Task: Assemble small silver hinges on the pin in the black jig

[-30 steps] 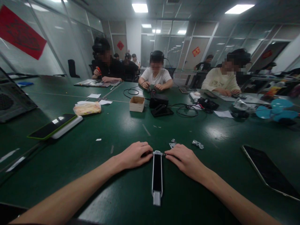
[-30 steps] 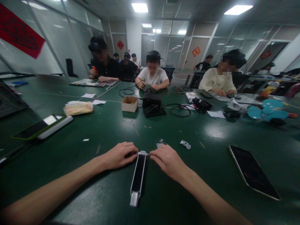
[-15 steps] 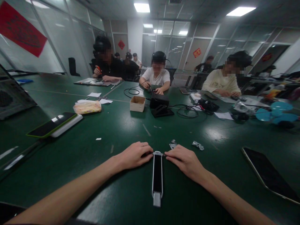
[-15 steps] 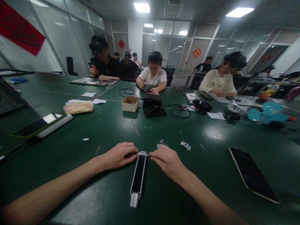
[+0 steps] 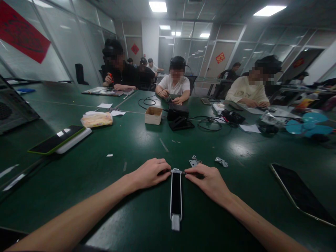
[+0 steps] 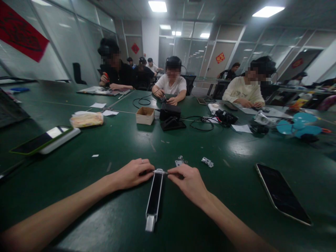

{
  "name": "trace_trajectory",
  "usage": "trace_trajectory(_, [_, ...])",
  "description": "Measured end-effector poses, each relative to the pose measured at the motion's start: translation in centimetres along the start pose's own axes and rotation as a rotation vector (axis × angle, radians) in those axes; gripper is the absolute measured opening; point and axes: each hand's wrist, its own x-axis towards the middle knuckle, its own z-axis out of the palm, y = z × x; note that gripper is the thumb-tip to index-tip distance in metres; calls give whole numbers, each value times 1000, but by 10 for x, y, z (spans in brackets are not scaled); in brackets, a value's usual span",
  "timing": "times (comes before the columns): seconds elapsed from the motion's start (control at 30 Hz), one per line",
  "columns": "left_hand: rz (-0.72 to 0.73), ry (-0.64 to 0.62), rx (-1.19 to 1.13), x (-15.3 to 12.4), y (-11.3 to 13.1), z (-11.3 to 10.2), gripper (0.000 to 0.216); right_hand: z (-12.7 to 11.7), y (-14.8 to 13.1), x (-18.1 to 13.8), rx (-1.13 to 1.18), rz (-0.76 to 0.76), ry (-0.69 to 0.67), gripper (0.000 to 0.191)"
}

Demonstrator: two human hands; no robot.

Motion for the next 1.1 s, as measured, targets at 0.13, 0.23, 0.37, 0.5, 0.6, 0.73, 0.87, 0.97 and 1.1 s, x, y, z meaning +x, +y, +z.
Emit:
trace_trajectory(0.13, [5, 2, 2, 0, -1, 1, 17, 1, 0, 0, -39, -65, 9, 13])
trace_trajectory(0.23, [8, 0, 2, 0, -1, 1, 17, 2, 0, 0, -32, -62, 21, 13])
trace_trajectory(0.37, [7, 3, 2, 0, 0, 0, 16, 3, -1, 0, -26, -17, 29, 14])
trace_trajectory(0.5, [3, -1, 0, 0, 0, -1, 15, 4, -1, -1, -38, -24, 30, 15])
trace_trajectory(0.6, [-1, 3, -1, 0, 0, 0, 14, 4, 0, -1, -21, -36, 33, 16])
trace_trajectory(0.73, [5, 22, -9, 0, -3, 3, 15, 3, 1, 0, -11, -54, 32, 14])
trace_trajectory(0.87, [3, 13, -6, 0, -4, 3, 16, 0, -1, 1, -36, -54, 21, 11])
trace_trajectory(0.97, [0, 4, 2, 0, -4, 3, 15, -2, -2, 2, -46, -77, 11, 12])
trace_trajectory(1.1, [6, 6, 17, 0, -2, 2, 17, -2, 1, 3, -54, -133, 2, 14])
